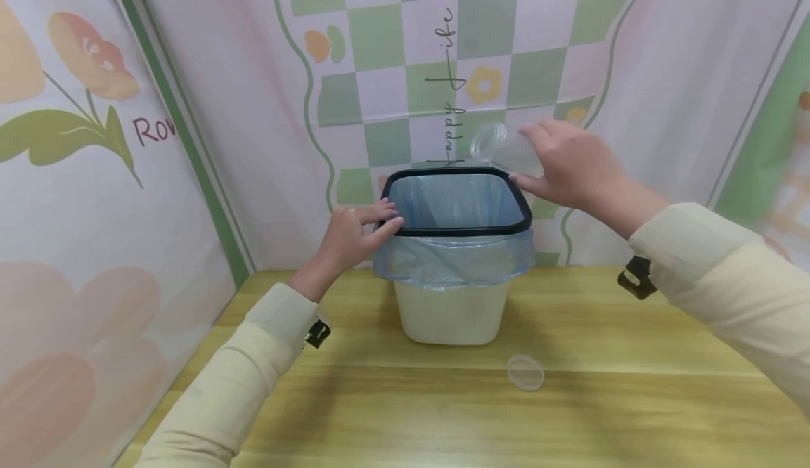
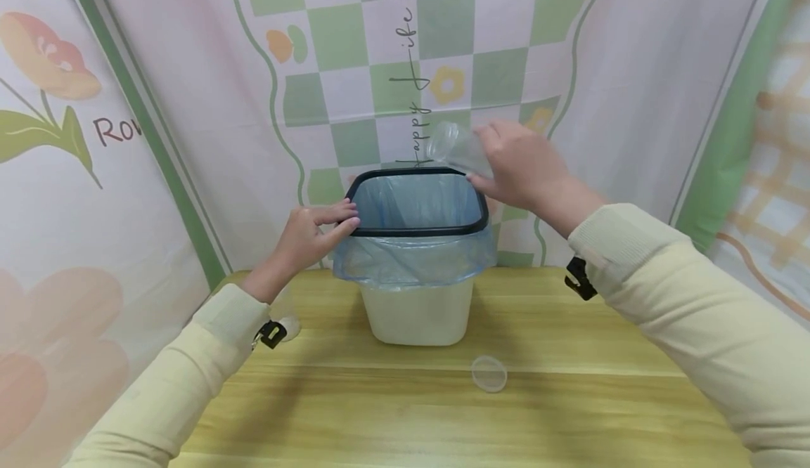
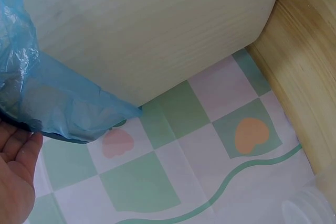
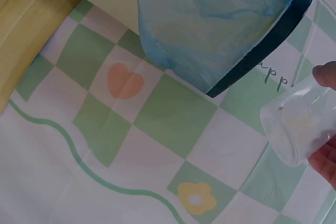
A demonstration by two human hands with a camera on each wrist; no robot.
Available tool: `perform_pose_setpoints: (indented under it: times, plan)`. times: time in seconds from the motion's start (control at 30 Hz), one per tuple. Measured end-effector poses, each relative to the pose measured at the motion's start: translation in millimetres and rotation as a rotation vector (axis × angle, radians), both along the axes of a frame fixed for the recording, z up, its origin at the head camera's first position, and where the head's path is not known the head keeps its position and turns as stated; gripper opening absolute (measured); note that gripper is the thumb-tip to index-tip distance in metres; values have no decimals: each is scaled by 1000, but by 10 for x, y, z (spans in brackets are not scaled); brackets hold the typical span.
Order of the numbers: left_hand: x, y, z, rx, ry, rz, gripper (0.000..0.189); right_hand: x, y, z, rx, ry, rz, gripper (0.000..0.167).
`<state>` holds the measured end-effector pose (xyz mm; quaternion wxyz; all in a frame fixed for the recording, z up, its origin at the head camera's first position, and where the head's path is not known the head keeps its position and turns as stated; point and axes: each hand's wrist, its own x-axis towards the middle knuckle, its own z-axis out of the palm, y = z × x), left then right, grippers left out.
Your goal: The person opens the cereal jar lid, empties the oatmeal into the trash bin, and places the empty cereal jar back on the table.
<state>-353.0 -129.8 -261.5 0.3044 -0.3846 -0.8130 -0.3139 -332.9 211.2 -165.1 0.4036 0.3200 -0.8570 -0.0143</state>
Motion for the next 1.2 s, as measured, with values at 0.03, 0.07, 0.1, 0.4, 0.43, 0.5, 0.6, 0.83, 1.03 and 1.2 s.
perform_pose_setpoints:
  times: [0.03,0.07,0.1,0.4,0.43,0.5,0.6,0.83,1.03,1.2]
  plan:
    - [-2,2,0,-1,0,-1,30,12,18,-5,-16,-6,1,61]
    - [-3,2,1,0,1,-3,30,23,35,-11,-30,-9,4,61]
    - [-5,3,2,0,2,-2,30,30,53,-20,-39,-5,9,60]
    - [-5,12,17,-7,-2,2,30,100,198,-132,-98,-48,-38,63]
    - [-6,14,18,-8,-4,2,30,106,213,-143,-114,-57,-43,63]
    - [-4,17,20,-8,-6,0,30,111,242,-164,-146,-64,-38,62]
    - [-5,17,20,-5,-6,2,30,110,289,-207,-188,-57,-18,59]
    - [8,17,19,-3,-9,7,30,141,394,-348,-279,-145,-64,54]
    - [19,18,12,7,-8,1,29,221,442,-452,-358,-237,-107,49]
    - [10,14,-2,18,0,-7,29,268,477,-570,-422,-312,-103,50]
